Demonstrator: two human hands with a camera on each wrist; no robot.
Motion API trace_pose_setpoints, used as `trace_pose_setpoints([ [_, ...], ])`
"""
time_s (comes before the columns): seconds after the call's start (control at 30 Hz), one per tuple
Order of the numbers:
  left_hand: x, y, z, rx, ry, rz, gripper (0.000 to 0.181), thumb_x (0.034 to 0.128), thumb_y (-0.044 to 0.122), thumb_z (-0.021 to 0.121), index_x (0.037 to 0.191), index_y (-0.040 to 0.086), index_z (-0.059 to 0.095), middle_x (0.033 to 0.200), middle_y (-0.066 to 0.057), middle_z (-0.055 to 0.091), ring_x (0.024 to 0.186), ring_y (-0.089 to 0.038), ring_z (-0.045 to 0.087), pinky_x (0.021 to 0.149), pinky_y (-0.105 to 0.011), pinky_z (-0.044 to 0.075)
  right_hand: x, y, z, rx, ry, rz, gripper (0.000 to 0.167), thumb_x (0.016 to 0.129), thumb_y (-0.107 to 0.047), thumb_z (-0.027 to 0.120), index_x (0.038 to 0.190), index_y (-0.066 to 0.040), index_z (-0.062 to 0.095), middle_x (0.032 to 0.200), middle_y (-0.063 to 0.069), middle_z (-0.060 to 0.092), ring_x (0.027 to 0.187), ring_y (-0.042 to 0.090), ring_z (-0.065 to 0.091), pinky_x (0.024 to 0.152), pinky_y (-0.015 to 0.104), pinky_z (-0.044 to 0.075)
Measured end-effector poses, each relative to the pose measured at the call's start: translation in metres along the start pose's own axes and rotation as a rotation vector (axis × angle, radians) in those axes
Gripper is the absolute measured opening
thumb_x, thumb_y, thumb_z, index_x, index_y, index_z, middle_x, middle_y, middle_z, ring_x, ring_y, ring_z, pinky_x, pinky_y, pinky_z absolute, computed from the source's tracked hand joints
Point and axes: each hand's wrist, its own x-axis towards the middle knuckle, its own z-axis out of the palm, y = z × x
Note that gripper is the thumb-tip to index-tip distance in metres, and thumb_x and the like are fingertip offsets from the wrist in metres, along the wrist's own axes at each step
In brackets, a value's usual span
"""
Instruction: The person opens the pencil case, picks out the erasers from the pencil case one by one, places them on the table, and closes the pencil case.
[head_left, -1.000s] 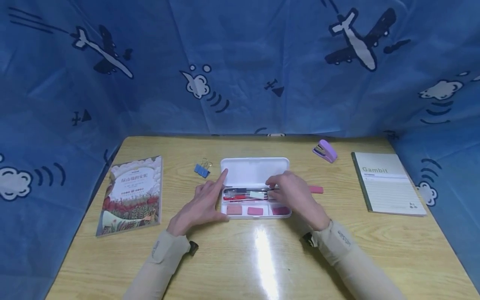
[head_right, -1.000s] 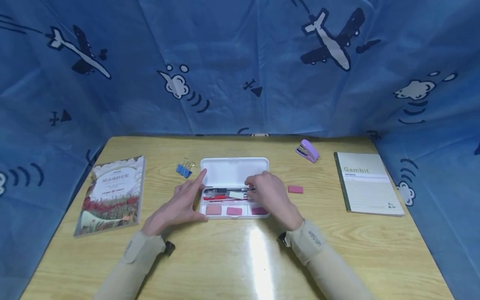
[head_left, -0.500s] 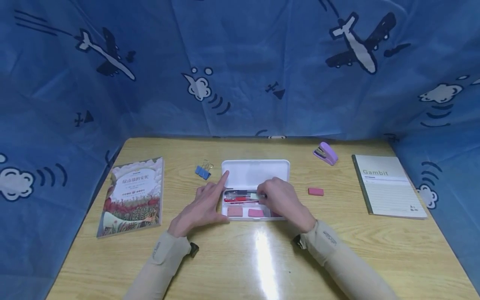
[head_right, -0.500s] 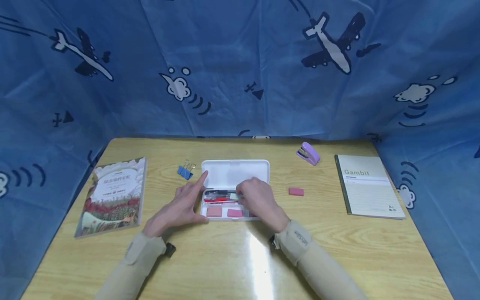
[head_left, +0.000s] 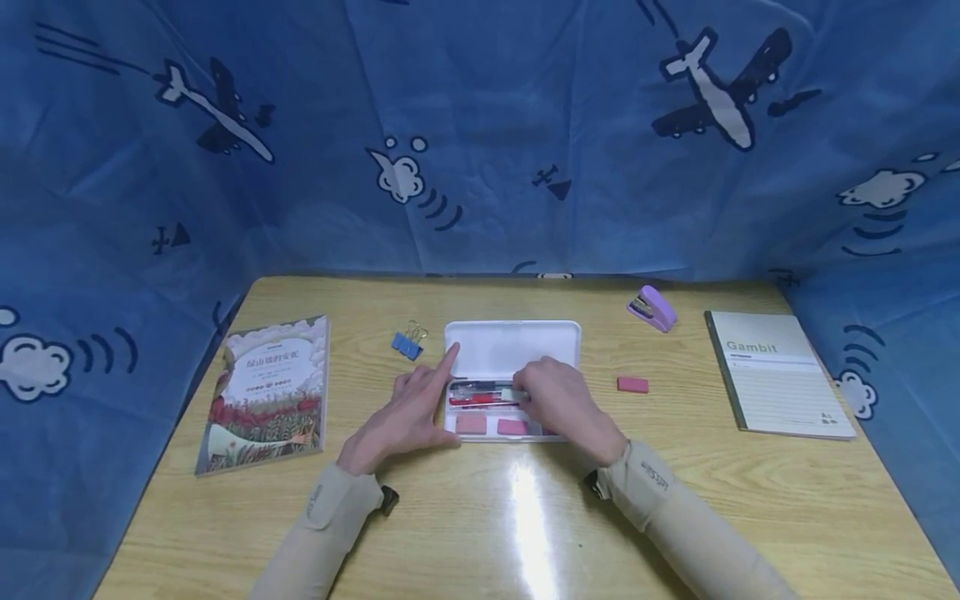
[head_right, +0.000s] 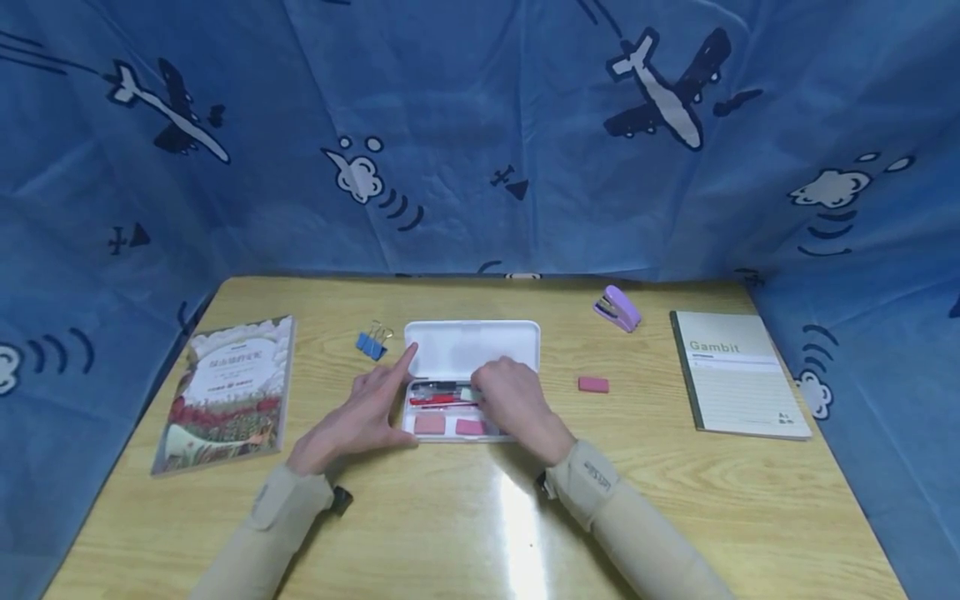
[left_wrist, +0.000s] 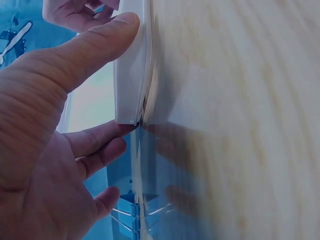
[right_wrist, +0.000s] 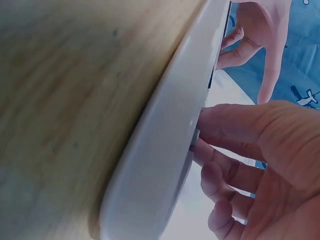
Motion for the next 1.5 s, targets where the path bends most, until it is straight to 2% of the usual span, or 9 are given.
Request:
trace_pose_setpoints([
  [0.37, 0.000, -0.001, 0.001, 0.001, -0.003, -0.004, 0.141, 0.0683, 0.040, 0.094, 0.163, 0.032, -0.011, 0.155, -0.011, 0.049, 0.134, -0.028, 0.042, 0.119, -0.054, 0.023, -0.010, 0.007, -0.004, -0.006, 0.091, -0.039, 0.018, 0.081, -0.009, 0.079, 0.098, -0.014, 0.081, 0.090, 0.002, 0.073, 0.081, 0.018, 0.063, 0.069, 0.033, 0.054],
  [0.67, 0.000, 0.000, 0.002, 0.003, -0.002, 0.003, 0.142, 0.0685, 0.039, 0.094, 0.163, 0.032, -0.012, 0.156, -0.011, 0.047, 0.134, -0.029, 0.042, 0.119, -0.055, 0.023, -0.023, 0.031, -0.017, 0.037, 0.115, -0.019, 0.018, 0.079, -0.008, 0.080, 0.097, -0.012, 0.079, 0.088, 0.003, 0.070, 0.079, 0.019, 0.063, 0.066, 0.032, 0.052],
  [1.07, 0.001, -0.001, 0.003, 0.006, 0.001, 0.015, 0.142, 0.0690, 0.038, 0.094, 0.163, 0.032, -0.012, 0.158, -0.012, 0.045, 0.135, -0.029, 0.042, 0.119, -0.056, 0.023, -0.052, 0.084, -0.030, 0.068, 0.170, 0.071, 0.019, 0.078, -0.006, 0.075, 0.096, -0.011, 0.079, 0.089, 0.004, 0.071, 0.074, 0.019, 0.061, 0.057, 0.035, 0.050],
  [1.2, 0.000, 0.000, 0.003, 0.011, 0.004, 0.018, 0.142, 0.0688, 0.038, 0.094, 0.163, 0.031, -0.012, 0.158, -0.012, 0.045, 0.134, -0.029, 0.042, 0.119, -0.056, 0.023, -0.065, 0.103, -0.040, 0.072, 0.157, 0.124, 0.019, 0.077, -0.005, 0.075, 0.095, -0.010, 0.079, 0.089, 0.006, 0.071, 0.073, 0.019, 0.063, 0.058, 0.038, 0.050],
  [1.5, -0.001, -0.001, 0.002, 0.010, 0.006, 0.025, 0.141, 0.0692, 0.037, 0.094, 0.163, 0.030, -0.011, 0.156, -0.013, 0.047, 0.134, -0.029, 0.042, 0.118, -0.057, 0.023, -0.104, 0.153, -0.057, 0.006, 0.125, 0.257, 0.021, 0.081, -0.007, 0.074, 0.101, -0.008, 0.079, 0.105, 0.016, 0.075, 0.093, 0.038, 0.070, 0.068, 0.054, 0.054],
])
